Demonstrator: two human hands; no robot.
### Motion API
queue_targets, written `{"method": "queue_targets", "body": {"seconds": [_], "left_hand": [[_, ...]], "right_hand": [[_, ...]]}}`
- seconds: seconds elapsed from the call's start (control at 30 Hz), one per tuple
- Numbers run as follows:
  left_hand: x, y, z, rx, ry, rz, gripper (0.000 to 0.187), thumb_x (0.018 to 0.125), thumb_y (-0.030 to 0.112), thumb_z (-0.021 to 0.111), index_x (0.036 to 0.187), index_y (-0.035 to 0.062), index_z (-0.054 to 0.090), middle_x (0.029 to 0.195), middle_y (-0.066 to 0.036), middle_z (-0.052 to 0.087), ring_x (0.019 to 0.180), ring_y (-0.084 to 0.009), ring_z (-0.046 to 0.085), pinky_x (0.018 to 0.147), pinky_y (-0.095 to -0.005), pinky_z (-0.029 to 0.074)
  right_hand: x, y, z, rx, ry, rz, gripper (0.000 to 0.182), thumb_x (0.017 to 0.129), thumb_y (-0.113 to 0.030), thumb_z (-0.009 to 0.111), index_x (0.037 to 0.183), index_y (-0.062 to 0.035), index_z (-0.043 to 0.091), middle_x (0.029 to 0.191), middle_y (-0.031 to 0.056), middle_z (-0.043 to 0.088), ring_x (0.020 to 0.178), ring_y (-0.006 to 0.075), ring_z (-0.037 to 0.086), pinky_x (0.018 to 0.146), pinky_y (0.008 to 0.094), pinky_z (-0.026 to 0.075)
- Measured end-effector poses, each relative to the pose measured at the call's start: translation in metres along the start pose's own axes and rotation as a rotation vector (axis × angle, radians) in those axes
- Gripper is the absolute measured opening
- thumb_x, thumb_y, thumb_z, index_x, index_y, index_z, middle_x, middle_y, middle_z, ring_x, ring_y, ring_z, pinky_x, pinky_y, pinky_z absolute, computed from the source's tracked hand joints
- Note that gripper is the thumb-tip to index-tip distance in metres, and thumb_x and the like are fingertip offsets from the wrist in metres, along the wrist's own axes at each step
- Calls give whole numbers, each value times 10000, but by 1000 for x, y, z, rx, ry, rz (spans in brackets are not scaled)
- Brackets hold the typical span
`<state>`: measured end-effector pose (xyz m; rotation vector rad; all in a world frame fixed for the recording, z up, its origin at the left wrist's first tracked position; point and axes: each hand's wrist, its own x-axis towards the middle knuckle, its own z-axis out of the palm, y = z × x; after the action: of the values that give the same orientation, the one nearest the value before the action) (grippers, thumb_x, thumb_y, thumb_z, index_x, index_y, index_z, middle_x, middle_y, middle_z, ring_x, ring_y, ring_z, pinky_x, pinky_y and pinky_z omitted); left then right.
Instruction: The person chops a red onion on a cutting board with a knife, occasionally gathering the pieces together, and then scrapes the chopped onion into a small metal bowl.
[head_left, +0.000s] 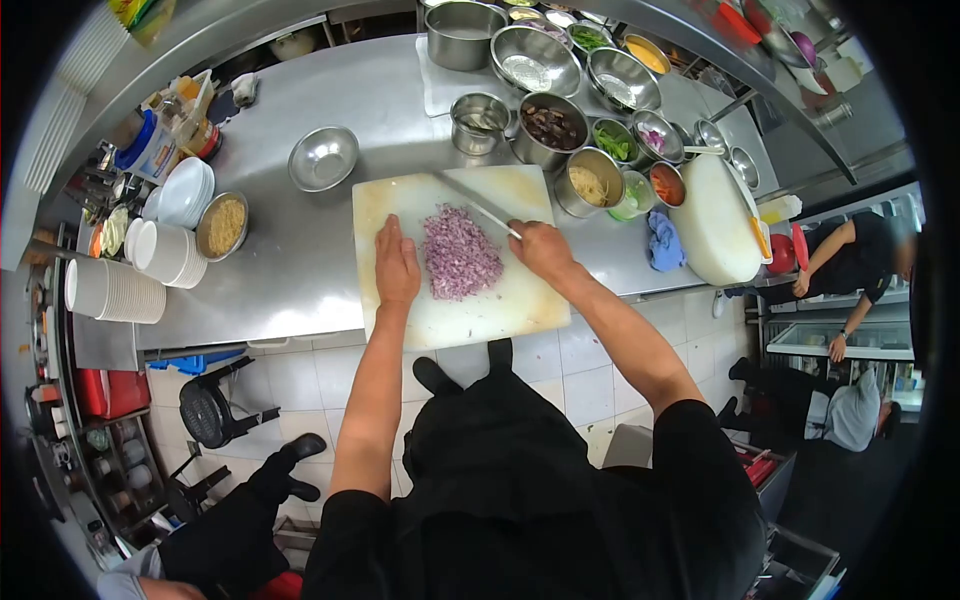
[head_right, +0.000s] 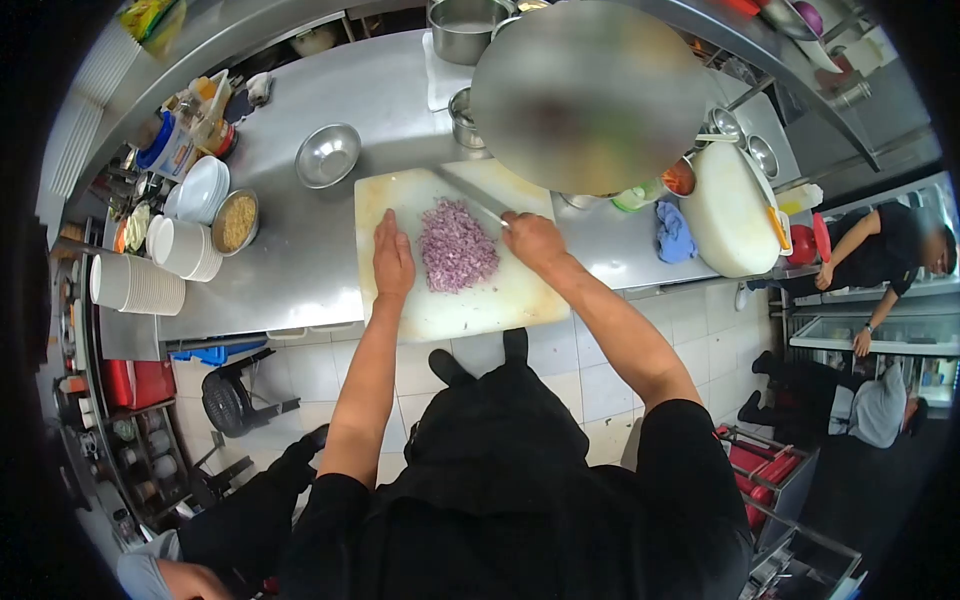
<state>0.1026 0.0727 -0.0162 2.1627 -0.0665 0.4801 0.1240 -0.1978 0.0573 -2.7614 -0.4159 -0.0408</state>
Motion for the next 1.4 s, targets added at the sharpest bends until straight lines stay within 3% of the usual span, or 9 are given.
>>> {"method": "queue_targets", "body": {"seconds": [0.27, 0.47, 0.67, 0.73, 0.9, 1.07, 1.13, 1.23, 1.4], "left_hand": [[1, 11, 10, 92, 26, -7, 490, 1031, 305, 369, 1334, -51, 517, 1340, -258, 533, 1309, -409, 430, 1158, -470, 245], [-14, 41, 38, -134, -73, -36, 519, 1037, 363, 379, 1360, -22, 509, 1376, -231, 523, 1334, -387, 426, 1174, -444, 217], [32, 13, 38, 310, -201, 295, 395, 1008, 262, 465, 1248, -21, 600, 1334, -214, 549, 1238, -366, 495, 1074, -387, 369], [34, 34, 40, -78, -467, 136, 319, 969, 218, 523, 1159, -3, 652, 1233, -184, 608, 1179, -357, 524, 1031, -396, 399], [10, 63, 27, -210, -508, 189, 294, 965, 220, 543, 1113, 3, 674, 1182, -164, 632, 1156, -347, 536, 1031, -393, 407], [-15, 46, 33, -43, 44, 184, 343, 988, 206, 482, 1175, -41, 630, 1232, -195, 608, 1167, -356, 542, 1054, -398, 396], [-29, 47, 40, -80, 52, 120, 368, 1000, 208, 452, 1211, -51, 604, 1262, -206, 589, 1179, -365, 538, 1058, -402, 391], [-33, 45, 45, -166, 63, 17, 411, 1019, 223, 401, 1272, -60, 559, 1314, -221, 555, 1210, -381, 524, 1068, -406, 381], [-29, 46, 41, -231, 61, -30, 461, 1036, 260, 358, 1313, -70, 525, 1348, -240, 529, 1261, -392, 497, 1080, -401, 371]], "right_hand": [[-56, -23, -45, 316, -147, -66, 291, 858, -228, 653, 1063, -22, 662, 836, 219, 683, 801, 417, 654, 729, 484, 525], [-133, -30, -64, 584, 4, 272, 332, 876, -144, 619, 1166, 20, 608, 873, 275, 664, 834, 456, 642, 733, 485, 509], [-156, -1, 2, 698, -97, 368, 465, 879, -191, 572, 1268, 61, 537, 965, 311, 657, 944, 474, 632, 844, 493, 508], [-152, -9, 1, 773, -141, 417, 487, 880, -217, 563, 1273, 68, 530, 980, 321, 652, 965, 479, 626, 862, 493, 505], [-136, -41, -22, 843, -230, 541, 446, 972, -265, 479, 1232, 90, 549, 995, 346, 637, 1003, 477, 616, 898, 468, 487], [-136, -73, -21, 850, -176, 444, 467, 1037, -303, 389, 1194, 90, 587, 988, 351, 632, 967, 462, 631, 864, 474, 487], [-126, -82, -34, 851, -436, 589, 468, 1037, -309, 390, 1178, 84, 602, 935, 338, 644, 918, 462, 643, 841, 486, 491], [-137, -84, -18, 784, -133, 435, 458, 1036, -302, 387, 1162, 78, 609, 854, 313, 654, 826, 461, 655, 778, 506, 500], [-119, -95, -24, 803, -254, 525, 453, 1033, -297, 392, 1160, 78, 612, 821, 298, 653, 804, 469, 645, 753, 512, 499]]}}
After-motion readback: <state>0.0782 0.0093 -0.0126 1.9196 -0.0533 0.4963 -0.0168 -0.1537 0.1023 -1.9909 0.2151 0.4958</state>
